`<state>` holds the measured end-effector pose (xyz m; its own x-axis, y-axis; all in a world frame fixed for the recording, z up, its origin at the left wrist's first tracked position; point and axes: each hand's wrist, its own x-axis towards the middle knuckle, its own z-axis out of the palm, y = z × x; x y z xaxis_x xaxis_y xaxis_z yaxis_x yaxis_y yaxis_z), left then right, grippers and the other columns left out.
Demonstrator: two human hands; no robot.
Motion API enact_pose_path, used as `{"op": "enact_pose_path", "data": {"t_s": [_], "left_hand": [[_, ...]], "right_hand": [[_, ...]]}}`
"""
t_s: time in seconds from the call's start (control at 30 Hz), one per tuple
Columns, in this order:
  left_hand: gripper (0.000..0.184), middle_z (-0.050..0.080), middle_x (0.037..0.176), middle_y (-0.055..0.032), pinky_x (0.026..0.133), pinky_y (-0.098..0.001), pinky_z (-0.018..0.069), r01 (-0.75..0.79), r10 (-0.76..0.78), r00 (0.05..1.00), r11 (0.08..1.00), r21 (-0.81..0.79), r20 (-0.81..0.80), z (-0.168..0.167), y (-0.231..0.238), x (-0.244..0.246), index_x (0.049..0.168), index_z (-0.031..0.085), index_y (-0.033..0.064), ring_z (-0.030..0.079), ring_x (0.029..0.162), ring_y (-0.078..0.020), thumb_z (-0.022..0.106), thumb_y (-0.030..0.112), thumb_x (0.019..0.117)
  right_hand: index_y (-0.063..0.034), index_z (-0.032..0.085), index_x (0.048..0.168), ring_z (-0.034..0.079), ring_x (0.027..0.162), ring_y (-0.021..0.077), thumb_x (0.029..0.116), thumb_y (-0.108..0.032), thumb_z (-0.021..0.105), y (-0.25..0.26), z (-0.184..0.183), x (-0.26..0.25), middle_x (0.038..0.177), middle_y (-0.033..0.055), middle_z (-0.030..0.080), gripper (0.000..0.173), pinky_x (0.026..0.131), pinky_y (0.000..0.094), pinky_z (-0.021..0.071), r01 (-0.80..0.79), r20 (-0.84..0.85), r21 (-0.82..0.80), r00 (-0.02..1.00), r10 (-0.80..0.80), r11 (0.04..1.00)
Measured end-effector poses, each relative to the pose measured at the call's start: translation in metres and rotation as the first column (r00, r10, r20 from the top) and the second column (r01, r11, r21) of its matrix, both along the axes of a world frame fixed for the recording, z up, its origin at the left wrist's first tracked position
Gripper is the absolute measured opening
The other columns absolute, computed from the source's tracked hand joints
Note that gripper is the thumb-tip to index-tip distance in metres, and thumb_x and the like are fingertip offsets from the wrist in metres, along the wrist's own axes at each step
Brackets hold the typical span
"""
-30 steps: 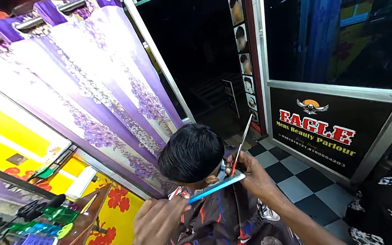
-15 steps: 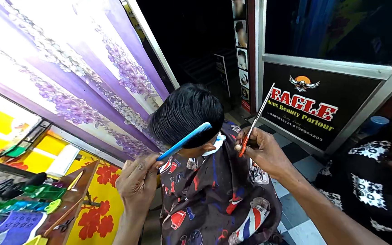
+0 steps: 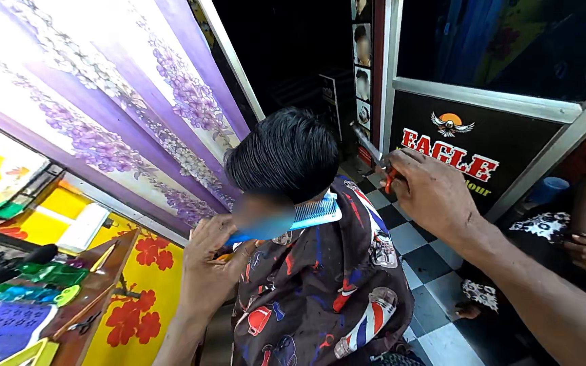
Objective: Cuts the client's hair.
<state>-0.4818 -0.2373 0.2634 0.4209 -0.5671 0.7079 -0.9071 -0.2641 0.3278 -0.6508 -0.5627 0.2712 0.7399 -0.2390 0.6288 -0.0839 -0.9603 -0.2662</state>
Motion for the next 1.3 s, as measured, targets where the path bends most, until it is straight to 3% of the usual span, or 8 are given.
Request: {"op": "enact_pose_path", "data": {"t_s": [0.1,0.37,0.47,0.57,0.67,0.83,1.03,1.3], "left_hand": [[0.033,0.072,0.119,0.0022,0.094,-0.0324,0.049,-0.006,0.012,0.996,0.997,-0.07,0.083,0.004,-0.003,0.001,0.119,0.077,0.0168,0.063,0.109,-0.0109,0.078,0.03,0.0894],[0.029,0.073,0.116,-0.0071,0.09,-0.039,0.045,-0.048,0.097,0.944,0.986,-0.16,0.316,0.008,-0.015,0.003,0.117,0.077,0.0101,0.064,0.104,-0.0185,0.078,0.023,0.0911],[0.028,0.073,0.115,-0.0084,0.09,-0.0389,0.0456,-0.055,0.123,0.926,0.979,-0.196,0.358,0.008,-0.015,0.008,0.116,0.077,0.0092,0.064,0.103,-0.0196,0.079,0.022,0.0906],[0.027,0.073,0.114,-0.0072,0.089,-0.0391,0.045,-0.049,0.142,0.902,0.972,-0.231,0.408,0.008,-0.016,0.007,0.114,0.077,0.0102,0.064,0.102,-0.0194,0.081,0.022,0.0899],[0.027,0.073,0.112,-0.0074,0.09,-0.0382,0.0443,-0.061,0.17,0.882,0.966,-0.25,0.44,0.007,-0.015,0.004,0.114,0.077,0.0102,0.064,0.102,-0.0193,0.081,0.021,0.0899],[0.026,0.073,0.112,-0.0077,0.09,-0.0386,0.0456,-0.056,0.17,0.86,0.968,-0.244,0.48,0.007,-0.012,0.001,0.114,0.077,0.011,0.064,0.102,-0.0203,0.081,0.019,0.0891],[0.027,0.073,0.112,-0.0067,0.09,-0.0388,0.0441,-0.058,0.172,0.853,0.969,-0.239,0.493,0.009,-0.012,-0.004,0.115,0.076,0.0121,0.063,0.102,-0.0199,0.081,0.021,0.0898],[0.025,0.074,0.111,-0.007,0.089,-0.0388,0.0441,-0.06,0.18,0.844,0.968,-0.245,0.505,0.012,-0.013,-0.008,0.112,0.076,0.0121,0.064,0.101,-0.0196,0.081,0.02,0.0894]], "right_hand": [[-0.0037,0.067,0.118,0.069,0.1,0.0387,0.0896,0.003,0.071,-0.004,0.008,0.0,0.11,0.0171,0.07,0.029,0.085,0.0558,0.0538,0.032,-0.033,-0.199,0.999,-0.039,0.979],[-0.0014,0.067,0.106,0.069,0.092,0.0387,0.087,0.013,0.065,-0.01,0.006,0.005,0.1,0.0188,0.07,0.024,0.086,0.0543,0.0518,0.061,0.015,-0.424,0.998,-0.061,0.904],[-0.0024,0.066,0.102,0.069,0.089,0.0376,0.0894,0.013,0.062,-0.006,0.001,0.011,0.095,0.0182,0.069,0.02,0.082,0.0527,0.0513,0.1,0.042,-0.442,0.995,-0.09,0.891],[-0.0012,0.066,0.115,0.065,0.105,0.0393,0.0887,0.013,0.062,0.002,0.003,0.017,0.112,0.0195,0.066,0.029,0.086,0.0529,0.0503,0.13,0.009,-0.48,0.99,-0.143,0.868],[-0.0004,0.064,0.122,0.063,0.107,0.039,0.0909,0.012,0.06,0.012,0.007,0.022,0.115,0.0198,0.063,0.034,0.082,0.0494,0.05,0.142,0.01,-0.505,0.987,-0.159,0.851],[-0.0019,0.064,0.114,0.063,0.097,0.0345,0.0913,0.009,0.06,0.029,0.016,0.023,0.105,0.0162,0.063,0.026,0.069,0.0417,0.0464,0.108,0.023,-0.541,0.993,-0.114,0.834],[-0.0028,0.068,0.105,0.067,0.093,0.0355,0.0805,0.017,0.068,0.025,0.014,0.003,0.098,0.0147,0.07,0.032,0.073,0.0452,0.0514,0.028,-0.063,-0.473,0.996,-0.066,0.881],[-0.0049,0.069,0.1,0.07,0.09,0.0337,0.0827,0.016,0.066,0.012,0.002,0.0,0.092,0.0134,0.072,0.027,0.076,0.0466,0.0517,0.078,0.026,-0.472,0.997,-0.075,0.878]]}}
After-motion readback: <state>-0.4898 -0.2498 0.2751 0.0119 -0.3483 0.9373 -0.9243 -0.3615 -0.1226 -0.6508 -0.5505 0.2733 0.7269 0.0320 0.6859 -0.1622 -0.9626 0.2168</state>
